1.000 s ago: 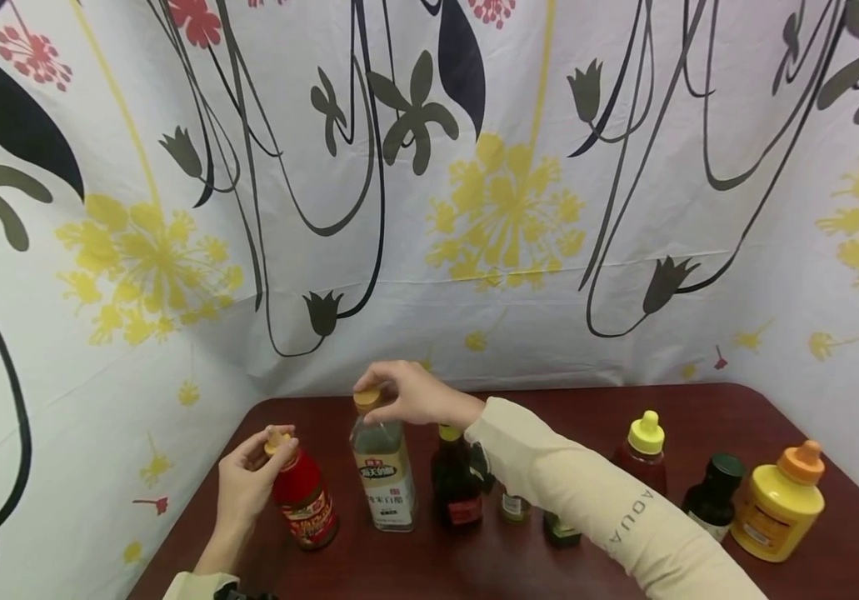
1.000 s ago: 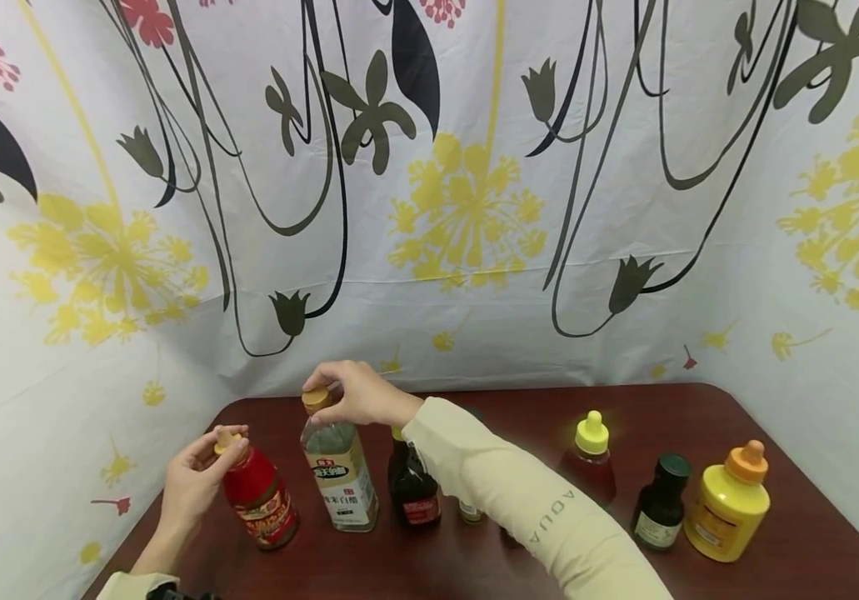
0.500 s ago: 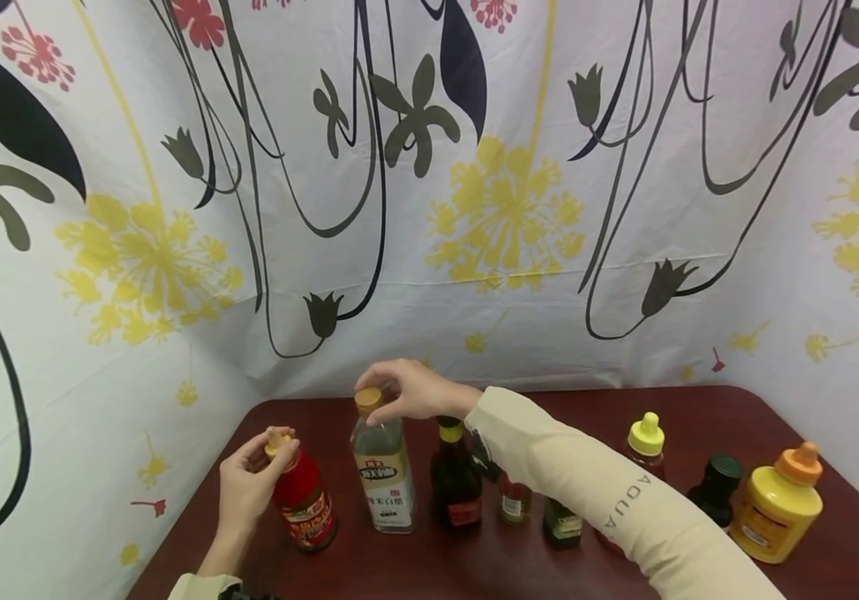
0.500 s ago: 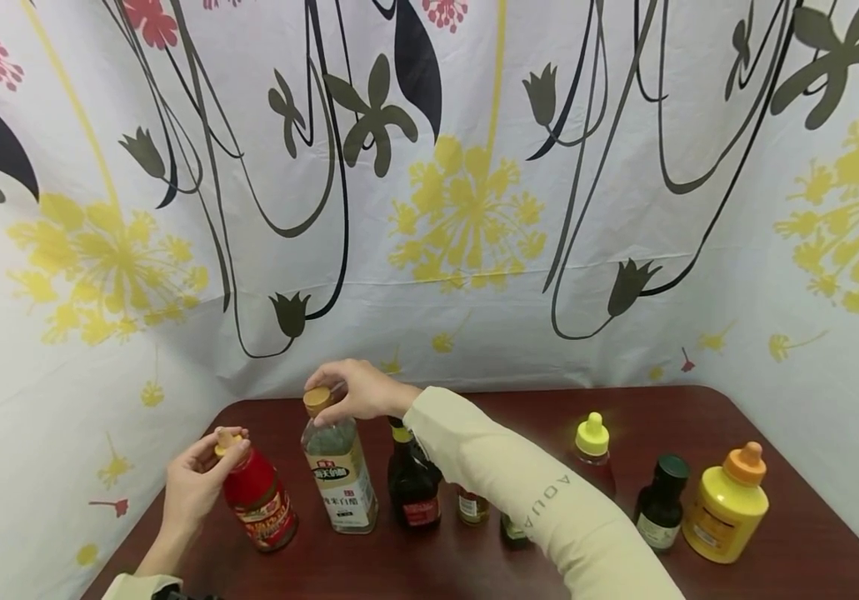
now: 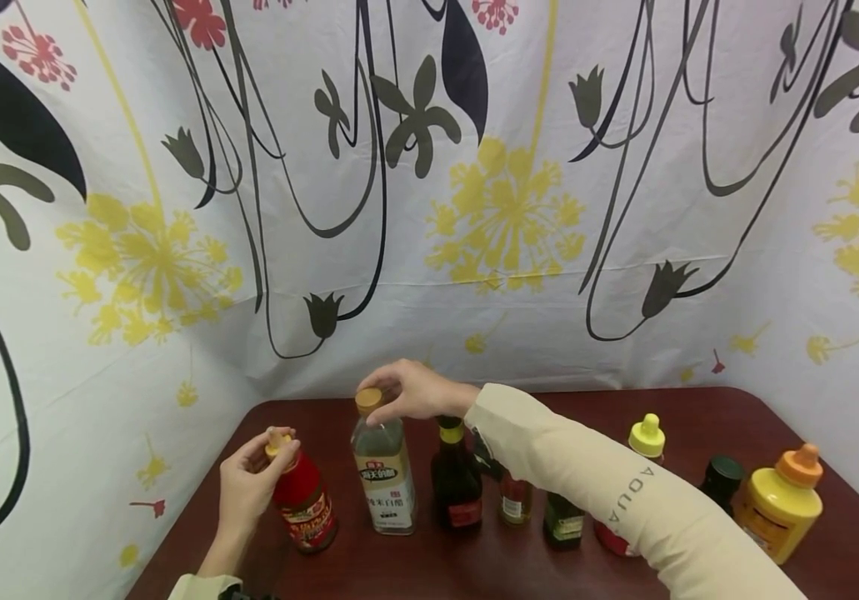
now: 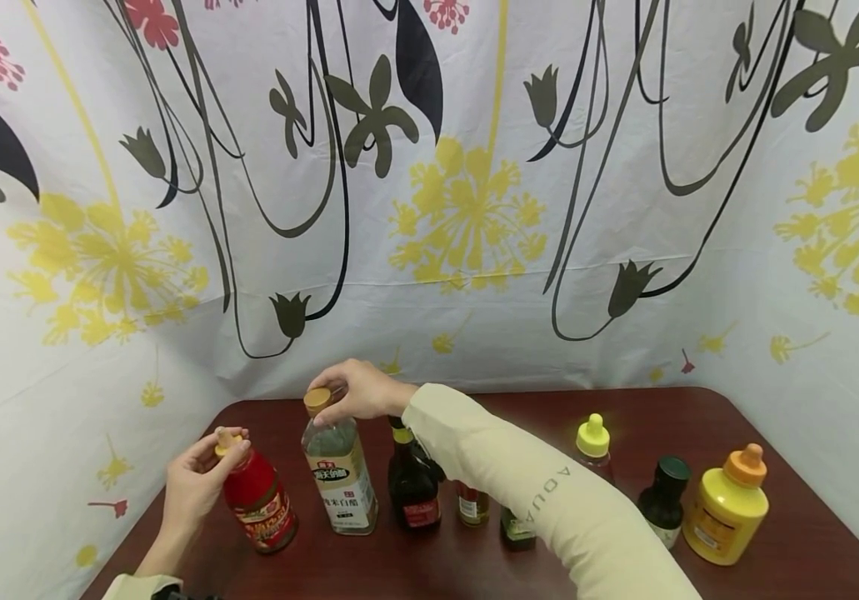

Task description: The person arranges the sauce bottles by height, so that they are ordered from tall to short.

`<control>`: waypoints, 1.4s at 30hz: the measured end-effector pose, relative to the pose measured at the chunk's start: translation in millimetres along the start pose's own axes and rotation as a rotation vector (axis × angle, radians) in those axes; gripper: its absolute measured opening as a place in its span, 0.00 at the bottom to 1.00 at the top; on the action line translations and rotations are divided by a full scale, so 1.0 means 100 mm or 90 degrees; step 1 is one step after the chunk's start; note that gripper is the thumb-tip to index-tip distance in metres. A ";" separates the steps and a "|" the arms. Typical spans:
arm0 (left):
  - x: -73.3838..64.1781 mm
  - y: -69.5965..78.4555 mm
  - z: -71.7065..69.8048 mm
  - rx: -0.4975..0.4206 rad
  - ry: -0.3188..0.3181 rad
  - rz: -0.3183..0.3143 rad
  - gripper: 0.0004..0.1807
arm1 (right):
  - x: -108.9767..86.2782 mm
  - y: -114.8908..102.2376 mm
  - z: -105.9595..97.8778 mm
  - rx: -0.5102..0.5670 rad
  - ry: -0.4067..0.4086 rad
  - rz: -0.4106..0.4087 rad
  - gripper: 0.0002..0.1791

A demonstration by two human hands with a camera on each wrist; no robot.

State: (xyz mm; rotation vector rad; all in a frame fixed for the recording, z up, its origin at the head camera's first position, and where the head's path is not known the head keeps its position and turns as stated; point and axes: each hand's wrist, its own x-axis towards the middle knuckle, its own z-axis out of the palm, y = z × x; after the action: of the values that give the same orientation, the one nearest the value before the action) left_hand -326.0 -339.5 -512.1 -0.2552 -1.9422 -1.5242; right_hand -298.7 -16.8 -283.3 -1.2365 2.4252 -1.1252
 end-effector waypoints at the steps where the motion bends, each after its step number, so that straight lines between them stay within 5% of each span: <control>1: 0.00 0.01 0.00 -0.001 -0.001 0.000 0.17 | 0.00 -0.01 0.00 -0.002 -0.003 0.002 0.23; 27: -0.03 0.02 0.00 -0.001 0.003 0.000 0.18 | 0.15 -0.09 -0.14 -0.092 -0.056 -0.043 0.20; 42: -0.03 0.02 0.00 -0.014 -0.006 -0.002 0.17 | 0.31 -0.08 -0.27 -0.120 -0.037 -0.051 0.18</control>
State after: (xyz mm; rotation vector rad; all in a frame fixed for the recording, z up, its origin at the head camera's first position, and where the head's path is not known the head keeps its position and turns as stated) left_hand -322.4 -337.7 -512.6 -0.2702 -1.9356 -1.5493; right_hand -325.8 -28.8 -254.0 -1.4123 2.5057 -0.8829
